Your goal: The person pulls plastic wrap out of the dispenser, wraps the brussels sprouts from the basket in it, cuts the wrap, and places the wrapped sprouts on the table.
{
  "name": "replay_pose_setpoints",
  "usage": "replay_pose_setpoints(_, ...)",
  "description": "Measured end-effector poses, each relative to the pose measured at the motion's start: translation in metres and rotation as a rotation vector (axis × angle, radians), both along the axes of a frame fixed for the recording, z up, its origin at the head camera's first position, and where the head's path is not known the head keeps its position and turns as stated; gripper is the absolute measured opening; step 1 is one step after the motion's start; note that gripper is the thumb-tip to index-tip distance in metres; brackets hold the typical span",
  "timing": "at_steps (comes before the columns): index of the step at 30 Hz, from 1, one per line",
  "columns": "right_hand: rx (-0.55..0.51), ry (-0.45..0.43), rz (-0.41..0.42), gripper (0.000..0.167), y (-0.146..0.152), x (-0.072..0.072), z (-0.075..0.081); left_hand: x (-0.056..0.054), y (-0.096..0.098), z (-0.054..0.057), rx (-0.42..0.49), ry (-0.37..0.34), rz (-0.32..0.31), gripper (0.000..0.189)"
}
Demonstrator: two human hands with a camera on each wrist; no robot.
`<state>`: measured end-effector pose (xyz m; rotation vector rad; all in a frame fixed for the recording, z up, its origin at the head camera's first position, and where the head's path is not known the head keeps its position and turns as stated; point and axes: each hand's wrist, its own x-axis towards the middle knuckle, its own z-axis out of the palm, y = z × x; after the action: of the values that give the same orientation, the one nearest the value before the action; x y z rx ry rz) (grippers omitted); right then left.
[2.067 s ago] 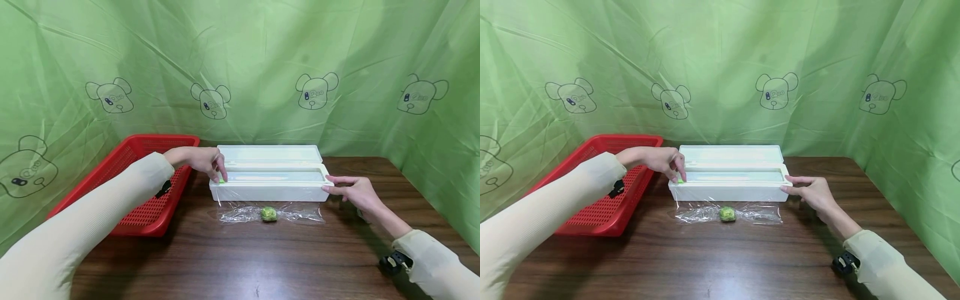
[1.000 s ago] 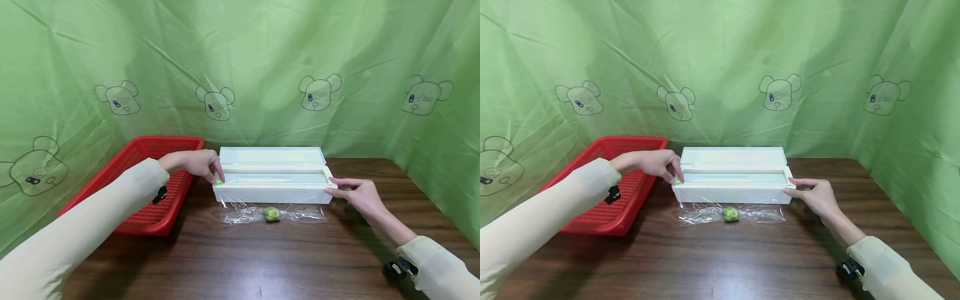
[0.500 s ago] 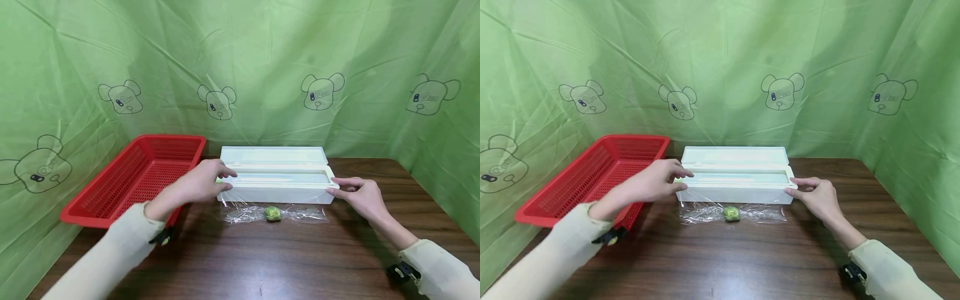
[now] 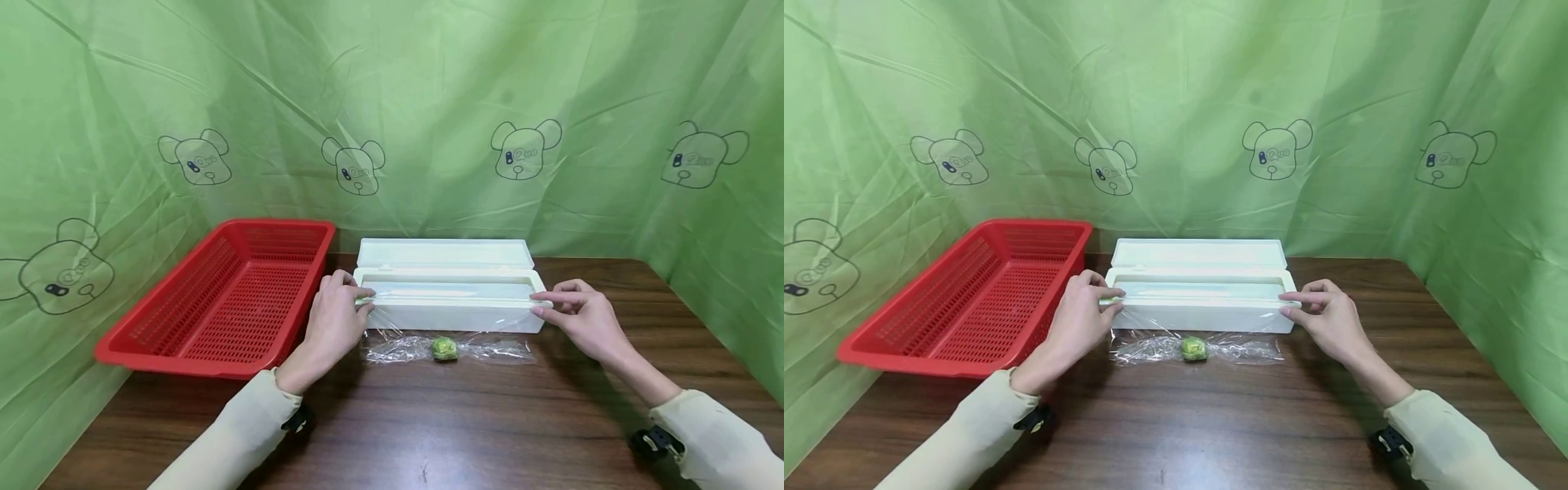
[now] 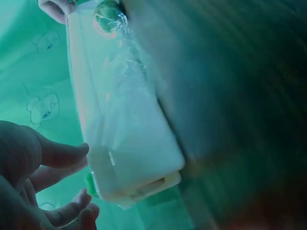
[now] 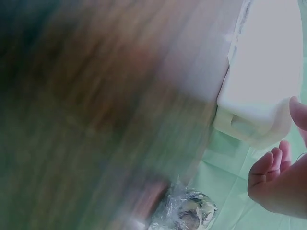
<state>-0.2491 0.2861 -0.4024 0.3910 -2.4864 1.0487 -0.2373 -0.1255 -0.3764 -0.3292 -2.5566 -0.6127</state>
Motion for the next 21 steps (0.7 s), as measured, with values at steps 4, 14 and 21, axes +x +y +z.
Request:
replay_pose_setpoints(4,-0.004,0.003,0.007,0.018,-0.002,0.0,-0.001,-0.007,-0.002,-0.007,0.029,0.025,-0.005,0.014)
replay_pose_setpoints(14,-0.048,0.021,0.016,0.011,-0.005,0.003,-0.001,-0.011,-0.003,-0.009,0.074,0.002,-0.034,0.006)
replay_pose_setpoints(21,-0.104,0.002,0.047,0.007,-0.009,0.012,0.003,-0.002,-0.004,-0.007,0.074,0.03,-0.078,0.009)
